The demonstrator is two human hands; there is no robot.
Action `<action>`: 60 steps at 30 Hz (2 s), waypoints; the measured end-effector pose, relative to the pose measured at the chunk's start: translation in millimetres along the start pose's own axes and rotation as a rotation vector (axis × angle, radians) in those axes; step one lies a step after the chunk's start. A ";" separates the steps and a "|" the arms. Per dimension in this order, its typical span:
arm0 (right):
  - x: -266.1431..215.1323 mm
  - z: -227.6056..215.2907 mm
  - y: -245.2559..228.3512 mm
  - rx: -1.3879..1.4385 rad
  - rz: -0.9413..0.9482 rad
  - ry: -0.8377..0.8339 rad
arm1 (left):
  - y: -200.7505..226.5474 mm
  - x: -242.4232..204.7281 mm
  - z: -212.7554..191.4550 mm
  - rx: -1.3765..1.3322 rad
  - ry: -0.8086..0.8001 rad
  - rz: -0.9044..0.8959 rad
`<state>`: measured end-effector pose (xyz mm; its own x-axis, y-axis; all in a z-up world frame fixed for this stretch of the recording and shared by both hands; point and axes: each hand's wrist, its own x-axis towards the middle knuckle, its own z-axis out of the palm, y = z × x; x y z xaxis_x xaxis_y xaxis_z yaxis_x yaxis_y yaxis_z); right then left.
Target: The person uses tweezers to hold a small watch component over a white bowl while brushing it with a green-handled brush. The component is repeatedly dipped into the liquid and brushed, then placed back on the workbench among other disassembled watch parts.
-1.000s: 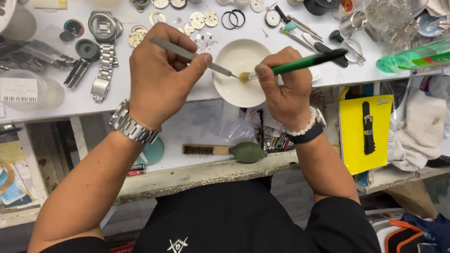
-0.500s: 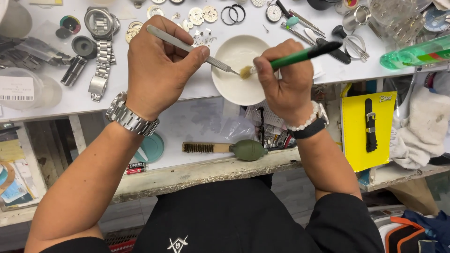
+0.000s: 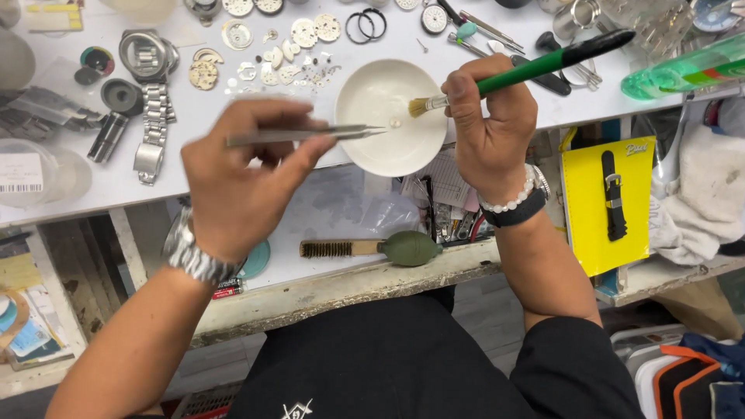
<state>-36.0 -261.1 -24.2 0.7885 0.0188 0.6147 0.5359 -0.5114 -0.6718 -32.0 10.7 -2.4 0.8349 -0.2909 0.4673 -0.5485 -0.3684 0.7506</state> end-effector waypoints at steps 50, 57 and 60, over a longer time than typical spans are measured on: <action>5.0 4.9 30.7 0.054 0.077 -0.053 | -14.9 -8.0 7.5 0.366 0.023 0.905; -0.1 10.0 30.8 0.178 0.236 0.159 | -10.0 -26.8 -31.9 0.407 0.092 0.808; -1.6 13.9 33.9 0.197 0.219 0.179 | -25.9 -38.9 -44.7 0.460 0.102 0.757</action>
<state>-14.9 -266.5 -53.7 0.8352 -0.2330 0.4981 0.4214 -0.3109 -0.8519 -48.2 71.0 -19.1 0.2293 -0.5277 0.8179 -0.9006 -0.4338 -0.0274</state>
